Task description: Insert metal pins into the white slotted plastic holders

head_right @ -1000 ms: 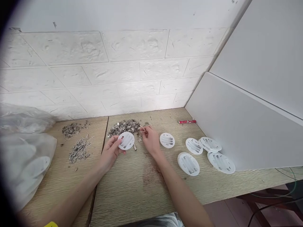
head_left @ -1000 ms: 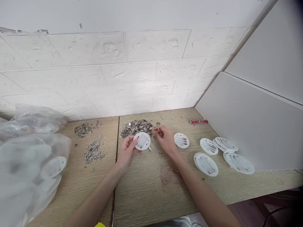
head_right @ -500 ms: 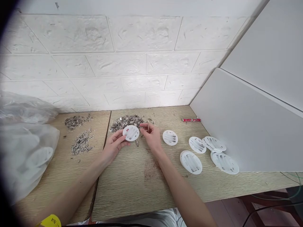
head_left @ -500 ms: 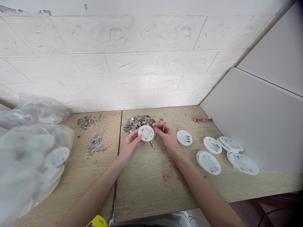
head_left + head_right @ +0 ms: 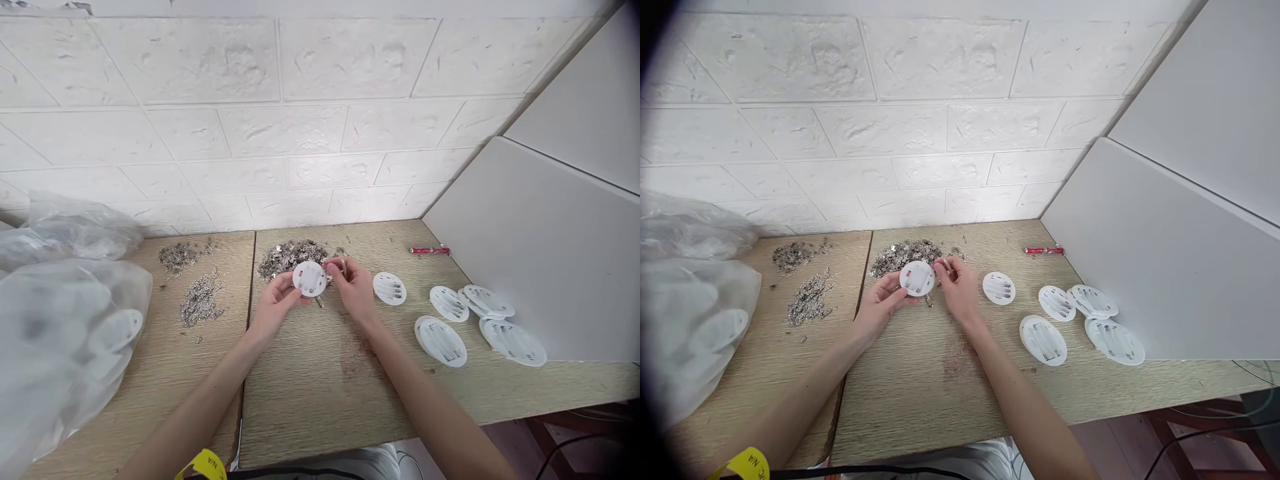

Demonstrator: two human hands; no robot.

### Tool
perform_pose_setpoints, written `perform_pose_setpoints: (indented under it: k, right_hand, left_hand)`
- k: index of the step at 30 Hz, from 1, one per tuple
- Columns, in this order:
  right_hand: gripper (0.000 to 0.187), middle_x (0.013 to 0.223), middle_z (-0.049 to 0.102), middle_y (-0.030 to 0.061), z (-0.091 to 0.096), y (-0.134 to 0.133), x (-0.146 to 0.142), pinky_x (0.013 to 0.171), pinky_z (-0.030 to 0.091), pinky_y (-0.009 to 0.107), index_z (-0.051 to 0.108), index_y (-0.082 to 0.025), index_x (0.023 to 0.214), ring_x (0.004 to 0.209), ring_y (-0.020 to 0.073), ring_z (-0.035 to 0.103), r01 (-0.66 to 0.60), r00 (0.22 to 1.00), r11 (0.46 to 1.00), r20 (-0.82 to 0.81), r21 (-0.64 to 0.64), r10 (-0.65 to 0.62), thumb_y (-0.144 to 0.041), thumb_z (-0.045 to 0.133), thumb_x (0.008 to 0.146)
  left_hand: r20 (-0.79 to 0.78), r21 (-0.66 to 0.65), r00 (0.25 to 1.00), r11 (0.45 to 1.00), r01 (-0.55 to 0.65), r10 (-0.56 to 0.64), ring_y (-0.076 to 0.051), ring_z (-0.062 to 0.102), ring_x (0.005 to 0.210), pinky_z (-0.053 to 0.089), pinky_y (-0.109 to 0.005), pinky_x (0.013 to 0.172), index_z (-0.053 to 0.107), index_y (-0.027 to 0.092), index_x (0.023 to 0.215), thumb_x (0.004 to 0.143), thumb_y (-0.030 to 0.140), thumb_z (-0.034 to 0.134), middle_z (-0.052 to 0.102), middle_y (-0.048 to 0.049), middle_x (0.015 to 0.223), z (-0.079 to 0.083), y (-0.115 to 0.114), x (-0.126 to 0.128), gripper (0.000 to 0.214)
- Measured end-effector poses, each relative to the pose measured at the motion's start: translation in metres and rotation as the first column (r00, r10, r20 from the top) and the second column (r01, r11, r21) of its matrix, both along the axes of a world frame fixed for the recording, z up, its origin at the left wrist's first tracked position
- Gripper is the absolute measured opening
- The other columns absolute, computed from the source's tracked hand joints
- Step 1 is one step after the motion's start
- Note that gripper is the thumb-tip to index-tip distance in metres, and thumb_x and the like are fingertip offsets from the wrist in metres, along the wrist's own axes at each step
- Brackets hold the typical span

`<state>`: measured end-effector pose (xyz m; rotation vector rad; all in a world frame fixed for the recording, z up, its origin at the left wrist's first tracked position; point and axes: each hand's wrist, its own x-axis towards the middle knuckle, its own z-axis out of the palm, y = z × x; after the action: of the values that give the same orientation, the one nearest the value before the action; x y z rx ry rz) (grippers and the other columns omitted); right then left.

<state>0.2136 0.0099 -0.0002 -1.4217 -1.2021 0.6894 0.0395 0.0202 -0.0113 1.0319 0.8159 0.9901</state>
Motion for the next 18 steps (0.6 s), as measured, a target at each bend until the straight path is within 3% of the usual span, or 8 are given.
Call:
perform_pose_setpoints:
  k: [9, 14, 18]
  right_hand:
    - [0.022, 0.069, 0.06, 0.0011, -0.0019, 0.0018, 0.0026, 0.057, 0.038, 0.028, 0.069, -0.019, 0.081, 0.06, 0.0131, 0.045, -0.025, 0.999, 1.0, -0.035, -0.011, 0.025, -0.04, 0.064, 0.079]
    - [0.023, 0.074, 0.059, 0.0019, -0.0053, 0.0029, 0.0045, 0.06, 0.04, 0.029, 0.072, -0.02, 0.092, 0.065, 0.0144, 0.048, -0.125, 0.991, 0.992, -0.041, -0.018, 0.124, -0.036, 0.067, 0.077]
    - [0.021, 0.085, 0.059, 0.003, -0.0037, 0.0024, 0.0042, 0.059, 0.039, 0.029, 0.072, -0.021, 0.093, 0.065, 0.0133, 0.048, -0.135, 0.991, 0.991, 0.01, -0.008, 0.135, -0.035, 0.062, 0.081]
  left_hand:
    - [0.023, -0.007, 1.0, 1.0, -0.004, 0.004, -0.022, 0.064, 0.1, 0.058, -0.036, 0.079, 0.063, 0.017, 0.108, 0.075, 0.032, 0.073, 0.067, -0.0094, 0.116, -0.0019, 0.0015, 0.0014, 0.037]
    - [0.016, -0.008, 1.0, 1.0, -0.003, 0.003, -0.021, 0.064, 0.099, 0.059, -0.036, 0.079, 0.063, 0.018, 0.109, 0.076, 0.032, 0.073, 0.066, -0.009, 0.117, -0.0003, 0.0006, 0.0005, 0.038]
    - [-0.014, 0.007, 1.0, 1.0, 0.008, -0.008, -0.021, 0.064, 0.098, 0.059, -0.037, 0.081, 0.064, 0.019, 0.107, 0.077, 0.033, 0.072, 0.063, -0.0084, 0.121, 0.0003, -0.0006, 0.0004, 0.034]
